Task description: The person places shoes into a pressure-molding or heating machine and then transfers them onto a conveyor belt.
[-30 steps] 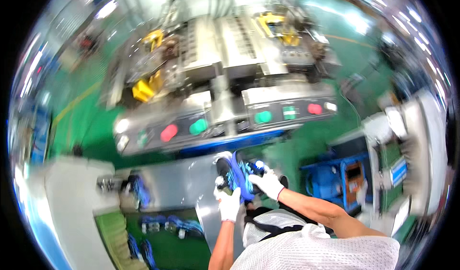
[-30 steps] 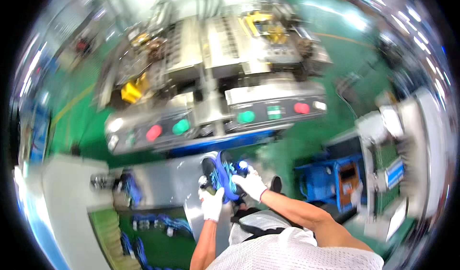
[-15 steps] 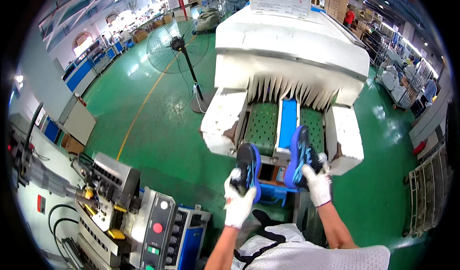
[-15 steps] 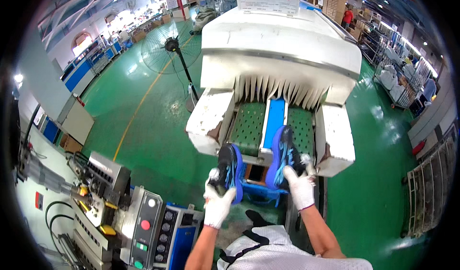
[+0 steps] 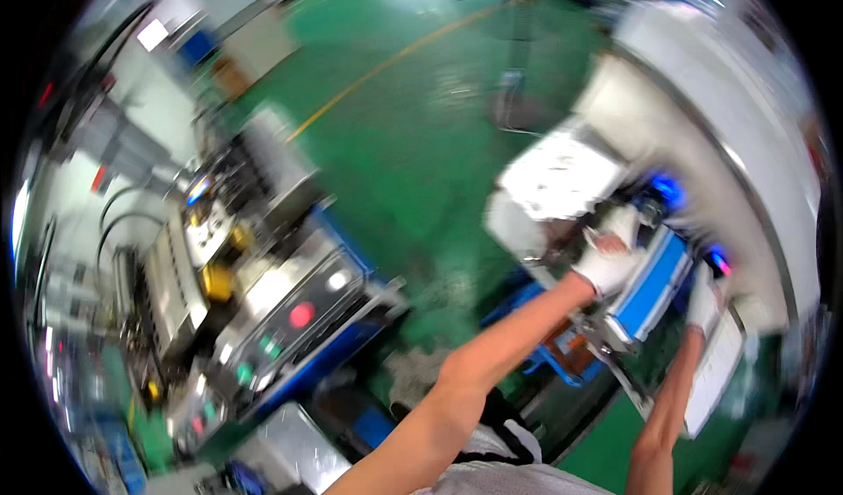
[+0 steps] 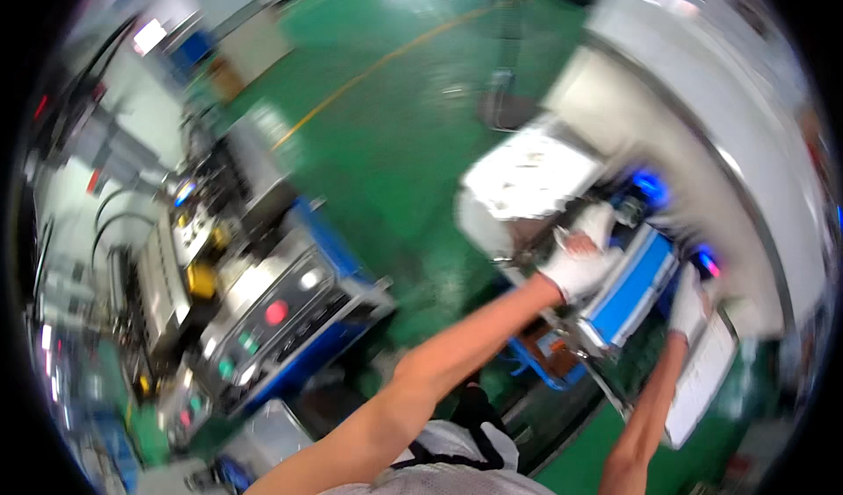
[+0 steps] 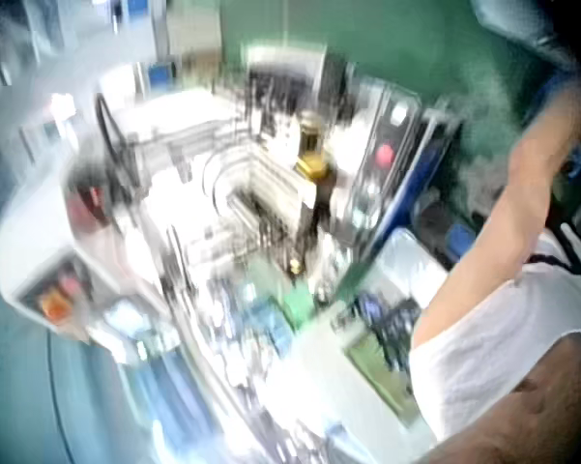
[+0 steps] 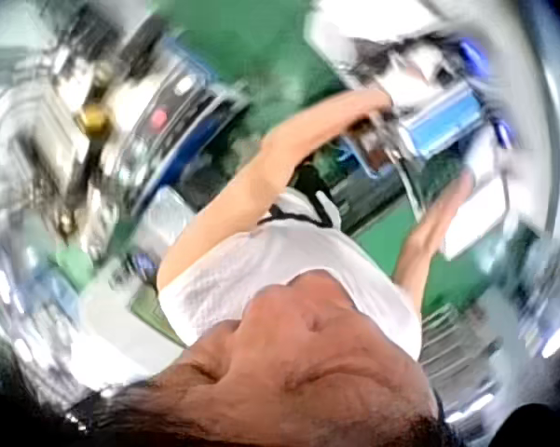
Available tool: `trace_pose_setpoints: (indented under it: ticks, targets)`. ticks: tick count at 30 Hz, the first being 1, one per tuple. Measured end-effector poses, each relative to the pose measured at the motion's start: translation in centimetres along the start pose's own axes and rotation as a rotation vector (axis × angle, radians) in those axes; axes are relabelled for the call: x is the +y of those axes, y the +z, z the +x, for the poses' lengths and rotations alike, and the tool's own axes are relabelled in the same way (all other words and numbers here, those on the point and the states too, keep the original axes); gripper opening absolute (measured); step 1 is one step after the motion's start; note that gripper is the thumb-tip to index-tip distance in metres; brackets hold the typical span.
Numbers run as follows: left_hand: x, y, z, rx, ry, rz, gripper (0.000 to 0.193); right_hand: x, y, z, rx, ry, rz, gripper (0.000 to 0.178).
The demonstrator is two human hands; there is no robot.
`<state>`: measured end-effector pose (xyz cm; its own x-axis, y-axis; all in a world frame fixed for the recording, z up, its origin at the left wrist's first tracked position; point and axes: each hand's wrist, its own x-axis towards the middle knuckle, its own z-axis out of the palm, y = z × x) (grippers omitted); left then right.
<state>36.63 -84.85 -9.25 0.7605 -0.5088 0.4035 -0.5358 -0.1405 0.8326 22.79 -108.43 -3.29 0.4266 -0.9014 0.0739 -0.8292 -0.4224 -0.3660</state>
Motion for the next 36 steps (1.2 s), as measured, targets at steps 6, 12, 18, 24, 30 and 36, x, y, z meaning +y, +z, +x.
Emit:
trace_pose_setpoints:
  ticks: [6, 12, 18, 24, 30, 36]
  targets:
    - [-0.6, -21.8, -32.5, 0.22, -0.721, 0.239, 0.036, -11.2, 1.3, -25.0, -0.397, -0.768, 0.822, 0.051]
    - [9.3, -30.8, -82.6, 1.387, -1.723, 0.875, 0.045, -12.0, 13.0, -40.0, -1.24, -1.123, 0.344, 0.058]
    - [18.1, -28.9, -90.4, 2.044, -1.943, 0.798, 0.08, -13.6, 16.3, -52.4, -1.382, -1.172, -0.019, 0.055]
    - [8.6, -28.0, -95.3, 2.243, -1.89, 0.443, 0.082, -17.5, 10.7, -71.0, -1.326, -1.657, -0.344, 0.057]
    - [17.0, -33.2, -96.9, 1.516, -1.62, 0.524, 0.054, -18.7, 3.8, -87.1, -1.633, -2.098, -0.21, 0.075]
    - [26.7, -40.8, -88.3, 0.725, -1.073, 0.559, 0.05, -16.7, -0.7, -96.6, -1.36, -3.059, -0.059, 0.104]
